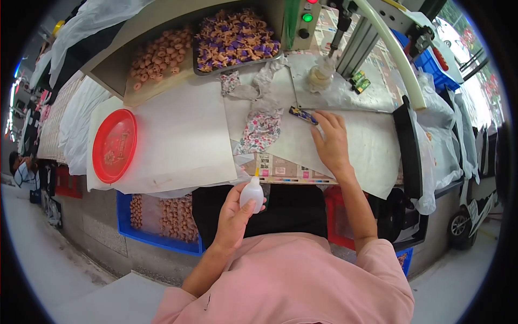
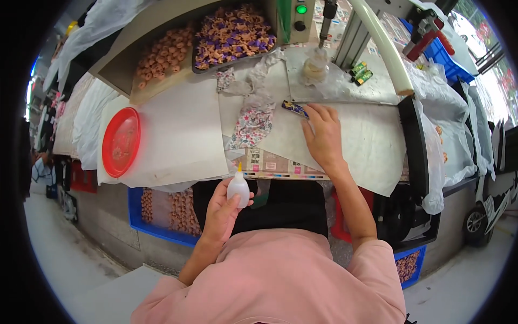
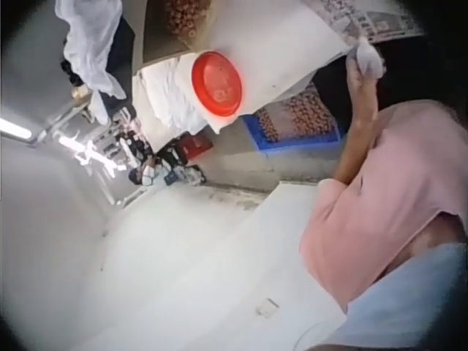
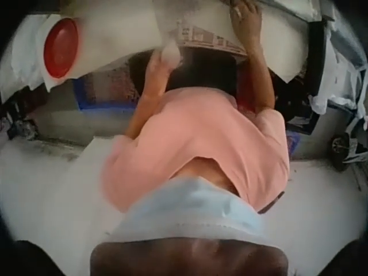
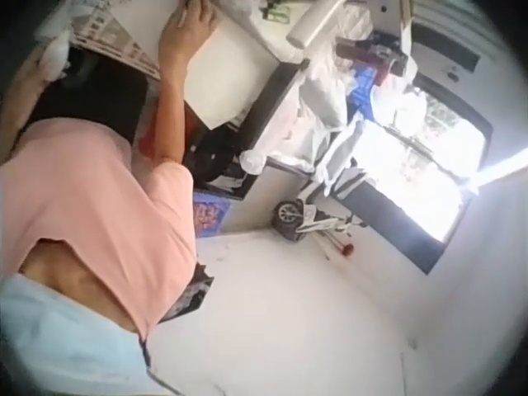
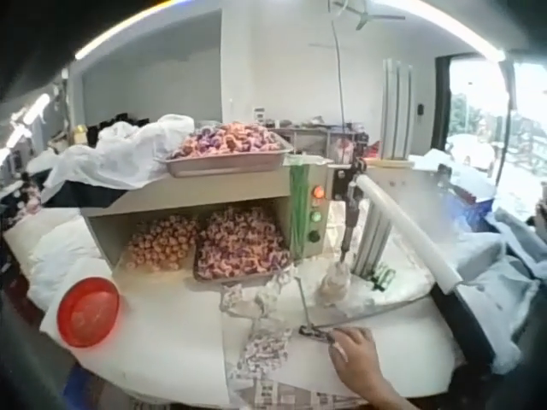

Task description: The person is assembling small doll heads by applying a liquid from a bottle and attaching components.

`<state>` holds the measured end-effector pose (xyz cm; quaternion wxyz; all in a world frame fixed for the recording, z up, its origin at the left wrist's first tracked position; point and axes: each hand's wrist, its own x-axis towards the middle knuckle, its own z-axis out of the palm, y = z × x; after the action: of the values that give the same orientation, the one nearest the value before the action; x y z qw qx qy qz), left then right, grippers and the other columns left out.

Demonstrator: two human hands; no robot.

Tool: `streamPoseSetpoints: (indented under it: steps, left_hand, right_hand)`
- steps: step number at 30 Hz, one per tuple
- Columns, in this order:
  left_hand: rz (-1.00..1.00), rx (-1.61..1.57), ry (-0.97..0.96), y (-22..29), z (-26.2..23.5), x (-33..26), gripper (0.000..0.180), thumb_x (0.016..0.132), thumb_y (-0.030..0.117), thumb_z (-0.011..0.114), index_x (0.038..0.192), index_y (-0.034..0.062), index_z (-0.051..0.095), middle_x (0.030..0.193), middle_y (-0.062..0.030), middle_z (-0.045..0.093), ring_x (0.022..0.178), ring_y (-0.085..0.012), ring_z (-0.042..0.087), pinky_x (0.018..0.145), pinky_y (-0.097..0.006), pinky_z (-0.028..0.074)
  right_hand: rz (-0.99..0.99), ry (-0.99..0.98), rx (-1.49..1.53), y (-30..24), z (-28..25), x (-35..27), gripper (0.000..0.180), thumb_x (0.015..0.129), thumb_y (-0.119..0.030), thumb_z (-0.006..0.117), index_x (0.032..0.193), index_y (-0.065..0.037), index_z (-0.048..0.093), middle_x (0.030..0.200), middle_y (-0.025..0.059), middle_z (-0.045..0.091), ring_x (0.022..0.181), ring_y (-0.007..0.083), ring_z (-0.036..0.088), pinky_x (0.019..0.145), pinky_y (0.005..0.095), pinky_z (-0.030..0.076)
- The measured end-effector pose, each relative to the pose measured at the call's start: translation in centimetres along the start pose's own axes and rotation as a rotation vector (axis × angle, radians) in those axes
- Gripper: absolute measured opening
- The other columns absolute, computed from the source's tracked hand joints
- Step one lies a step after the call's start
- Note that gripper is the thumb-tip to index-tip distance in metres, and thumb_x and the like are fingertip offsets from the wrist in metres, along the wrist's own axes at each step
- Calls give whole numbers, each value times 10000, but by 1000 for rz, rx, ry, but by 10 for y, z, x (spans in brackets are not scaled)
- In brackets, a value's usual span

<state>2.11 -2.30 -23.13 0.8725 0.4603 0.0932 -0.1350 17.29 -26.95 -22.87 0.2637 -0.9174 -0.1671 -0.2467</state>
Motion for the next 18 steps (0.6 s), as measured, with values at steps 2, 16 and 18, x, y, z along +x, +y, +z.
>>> streamPoseSetpoints:
  steps: [2,16,18]
  left_hand:
    - [-18,6,-15,-5,10,3,436,908,159,595,1283,23,418,1122,-80,555,1000,-163,579,868,-312,493]
    - [-84,45,-3,-34,11,1,436,909,163,590,1289,44,413,1128,-82,566,1024,-179,589,878,-325,501]
    - [-94,59,-29,-40,16,5,438,909,168,592,1290,45,414,1124,-79,567,1022,-177,590,878,-323,501]
  right_hand:
    - [32,-54,-30,2,9,2,338,787,-53,636,1124,-40,609,1132,133,598,1060,329,513,883,403,429]
    - [229,-77,350,-3,5,-17,195,877,-60,525,1057,8,550,867,115,534,799,242,524,756,314,426]
    - [366,-57,658,-14,-12,-39,171,897,-50,491,1047,13,543,856,81,515,788,188,497,747,284,412]
